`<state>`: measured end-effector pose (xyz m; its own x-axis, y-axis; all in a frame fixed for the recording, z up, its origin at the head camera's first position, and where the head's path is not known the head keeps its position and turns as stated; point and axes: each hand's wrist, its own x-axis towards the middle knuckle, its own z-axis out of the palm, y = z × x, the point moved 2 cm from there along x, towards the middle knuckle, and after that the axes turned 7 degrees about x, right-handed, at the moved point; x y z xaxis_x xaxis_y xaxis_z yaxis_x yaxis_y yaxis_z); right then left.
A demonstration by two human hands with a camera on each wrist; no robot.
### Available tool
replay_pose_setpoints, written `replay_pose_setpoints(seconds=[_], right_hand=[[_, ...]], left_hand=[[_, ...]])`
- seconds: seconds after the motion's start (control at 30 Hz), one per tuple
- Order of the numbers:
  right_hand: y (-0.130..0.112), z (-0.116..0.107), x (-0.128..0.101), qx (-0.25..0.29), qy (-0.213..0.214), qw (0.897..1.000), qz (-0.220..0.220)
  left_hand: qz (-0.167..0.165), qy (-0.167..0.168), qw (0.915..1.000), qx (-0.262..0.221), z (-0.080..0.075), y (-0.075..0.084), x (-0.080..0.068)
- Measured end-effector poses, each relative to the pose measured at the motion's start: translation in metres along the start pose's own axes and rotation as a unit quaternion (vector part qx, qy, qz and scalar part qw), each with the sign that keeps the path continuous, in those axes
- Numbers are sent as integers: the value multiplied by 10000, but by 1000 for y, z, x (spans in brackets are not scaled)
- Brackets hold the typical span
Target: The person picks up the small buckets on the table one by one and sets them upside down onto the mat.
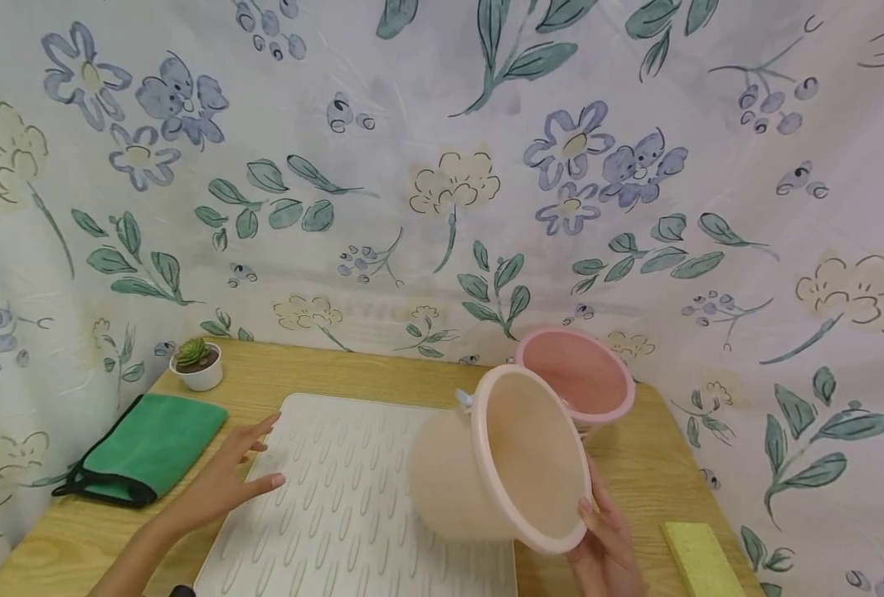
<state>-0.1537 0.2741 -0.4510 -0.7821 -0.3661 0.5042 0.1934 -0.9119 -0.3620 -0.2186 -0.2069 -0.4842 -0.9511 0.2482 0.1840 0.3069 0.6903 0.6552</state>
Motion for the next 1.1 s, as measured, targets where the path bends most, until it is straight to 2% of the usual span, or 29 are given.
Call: replay_pose_setpoints(seconds=[0.1, 0.27, 0.47, 0.57, 0.83, 0.97, 1.1], right_hand=[[8, 1, 7, 85, -53, 9998, -158], [20, 3, 18, 288, -59, 9993, -248], [34, 2, 27, 522, -27, 9980, -362], [40, 1, 30, 662, -56, 9970, -387], [53, 1, 36, 894, -150, 9952, -371], [58, 2, 38, 947, -125, 9947, -384], [63, 2, 37, 1095, -30, 9932, -383]], left_hand=[[193, 43, 9968, -775, 10, 12, 8], [521, 29, 9862, -1569, 22, 33, 21], [766, -41, 9682, -2380, 33, 57, 36], [761, -152, 9586, -2740, 41, 67, 41], [876, -478, 9312, -3507, 59, 79, 48], [1016, -779, 9110, -3919, 68, 81, 47], [1001, -1114, 8813, -4483, 76, 86, 44]])
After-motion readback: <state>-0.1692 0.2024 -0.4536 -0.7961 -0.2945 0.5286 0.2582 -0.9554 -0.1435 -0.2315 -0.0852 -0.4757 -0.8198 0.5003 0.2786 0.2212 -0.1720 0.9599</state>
